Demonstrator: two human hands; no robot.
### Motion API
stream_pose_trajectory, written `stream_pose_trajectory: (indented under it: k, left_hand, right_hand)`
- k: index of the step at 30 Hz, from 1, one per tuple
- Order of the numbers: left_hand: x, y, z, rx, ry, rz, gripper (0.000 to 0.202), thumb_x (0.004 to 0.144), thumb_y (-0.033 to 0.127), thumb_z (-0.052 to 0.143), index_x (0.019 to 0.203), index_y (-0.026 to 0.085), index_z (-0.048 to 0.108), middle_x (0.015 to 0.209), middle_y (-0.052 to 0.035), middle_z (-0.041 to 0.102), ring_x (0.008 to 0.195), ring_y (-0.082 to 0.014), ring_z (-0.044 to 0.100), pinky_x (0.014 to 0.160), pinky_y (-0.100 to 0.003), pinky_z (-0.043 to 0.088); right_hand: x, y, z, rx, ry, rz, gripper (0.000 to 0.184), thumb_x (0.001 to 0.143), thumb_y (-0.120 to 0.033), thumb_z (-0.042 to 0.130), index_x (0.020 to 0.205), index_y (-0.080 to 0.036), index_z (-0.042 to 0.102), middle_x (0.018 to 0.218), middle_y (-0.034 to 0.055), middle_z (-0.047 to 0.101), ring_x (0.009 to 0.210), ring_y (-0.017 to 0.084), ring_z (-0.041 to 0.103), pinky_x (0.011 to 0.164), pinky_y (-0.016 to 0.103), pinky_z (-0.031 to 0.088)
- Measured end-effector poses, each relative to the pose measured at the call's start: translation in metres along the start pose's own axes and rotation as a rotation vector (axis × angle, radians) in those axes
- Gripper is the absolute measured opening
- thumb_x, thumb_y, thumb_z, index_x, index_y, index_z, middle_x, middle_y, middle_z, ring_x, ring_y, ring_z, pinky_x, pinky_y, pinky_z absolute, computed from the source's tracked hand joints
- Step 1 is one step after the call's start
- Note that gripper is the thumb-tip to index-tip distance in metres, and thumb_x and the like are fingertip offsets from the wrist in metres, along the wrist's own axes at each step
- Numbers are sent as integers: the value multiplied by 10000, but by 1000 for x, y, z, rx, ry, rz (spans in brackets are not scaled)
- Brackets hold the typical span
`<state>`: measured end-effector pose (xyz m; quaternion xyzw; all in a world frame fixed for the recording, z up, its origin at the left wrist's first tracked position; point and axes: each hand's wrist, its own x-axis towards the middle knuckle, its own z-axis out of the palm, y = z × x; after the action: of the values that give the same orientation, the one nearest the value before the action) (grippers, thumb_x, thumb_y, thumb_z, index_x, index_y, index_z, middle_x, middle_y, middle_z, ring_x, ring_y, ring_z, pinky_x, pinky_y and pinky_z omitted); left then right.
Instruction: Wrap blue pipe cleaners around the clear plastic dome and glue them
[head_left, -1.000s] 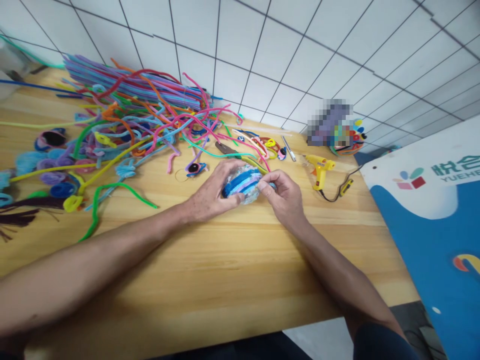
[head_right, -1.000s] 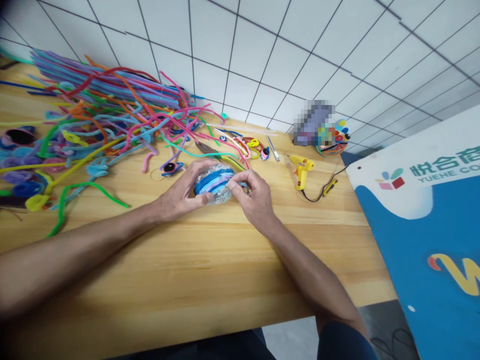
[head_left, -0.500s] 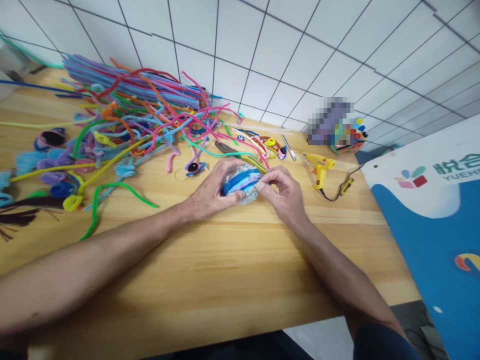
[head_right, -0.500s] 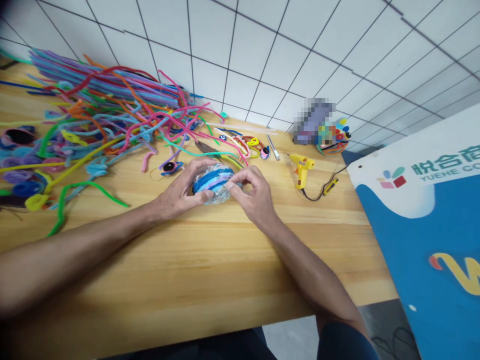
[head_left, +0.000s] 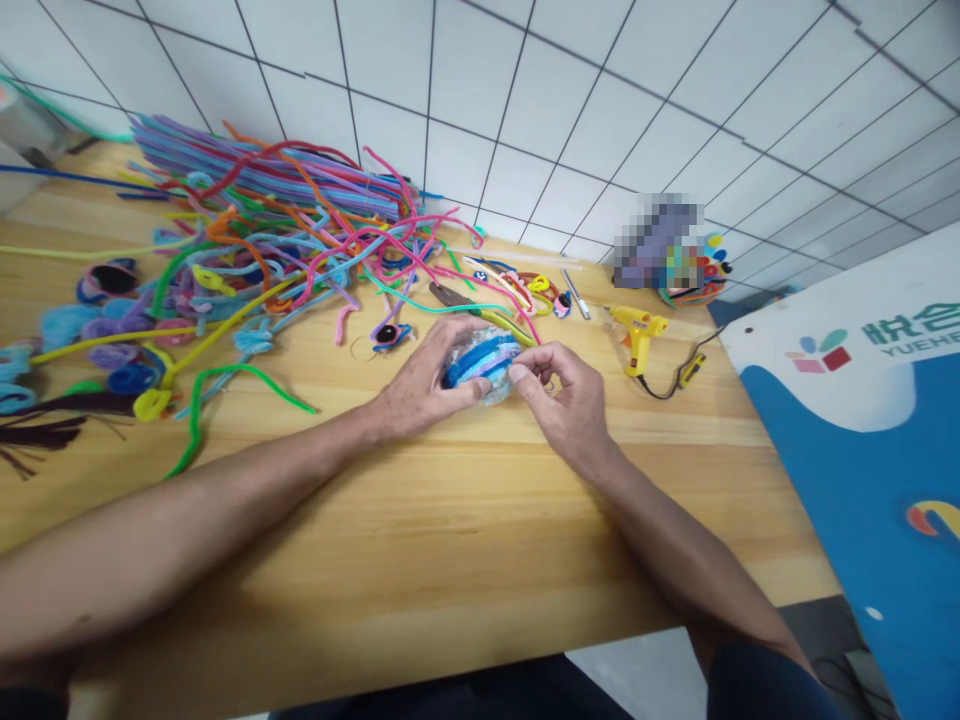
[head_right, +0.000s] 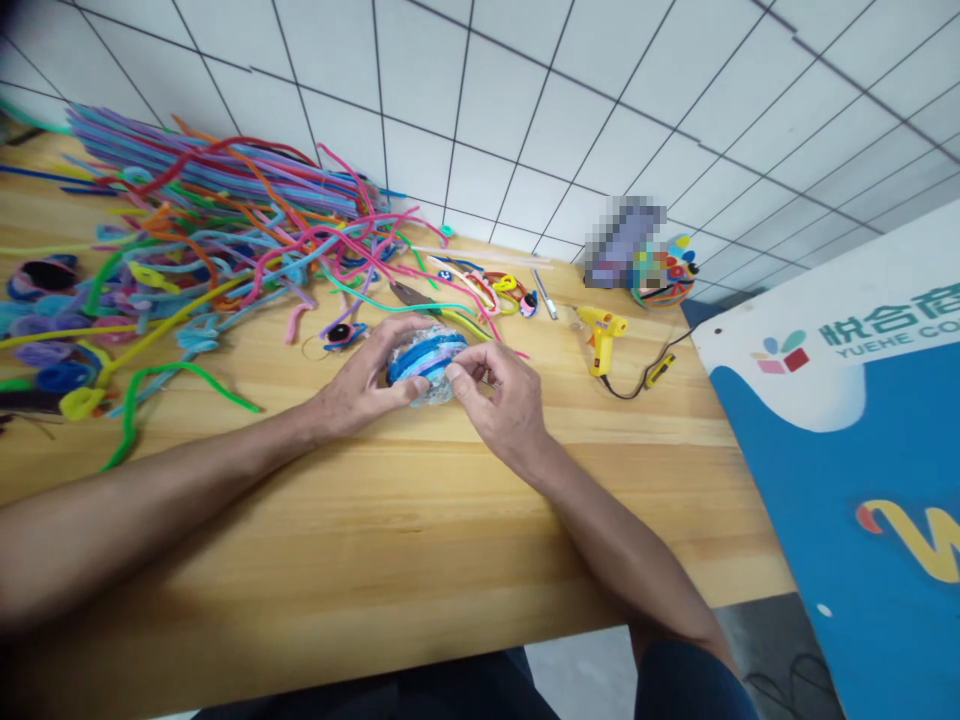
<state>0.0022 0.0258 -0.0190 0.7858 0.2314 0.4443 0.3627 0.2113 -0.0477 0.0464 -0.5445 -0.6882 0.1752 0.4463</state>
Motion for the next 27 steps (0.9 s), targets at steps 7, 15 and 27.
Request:
stream_pose_trajectory:
  k: [7,15,27]
  left_hand:
    - [2,0,2,8,9,38,582,1018,559,700,1496,270,536,1467,-144,618,1416,-334,598,1218,-565,510]
    - [-1,-7,-1,-33,-66,39,682,1002,604,678,1566,268,494,1557,-168,561,1501,-375,532,1286,-605,449]
    - [1,-3,-1,15,-66,28,630,987,479,683,1550,271,492,1547,-162,571,1485,-363,537,1275,-612,450]
  right_hand:
    - [-3,-2,5,-116,51,-42,138,891,-326,779,898,-275,651,834,-6,724,748,180,636,764,357,581]
    - [-1,1,8,-91,54,1,126,880,-311,747,887,-279,626,781,-23,681,708,169,613,731,346,563]
    - [-1,2,10,-58,59,-9,131,891,-302,743,868,-270,618,777,-28,680,696,158,599,737,340,564]
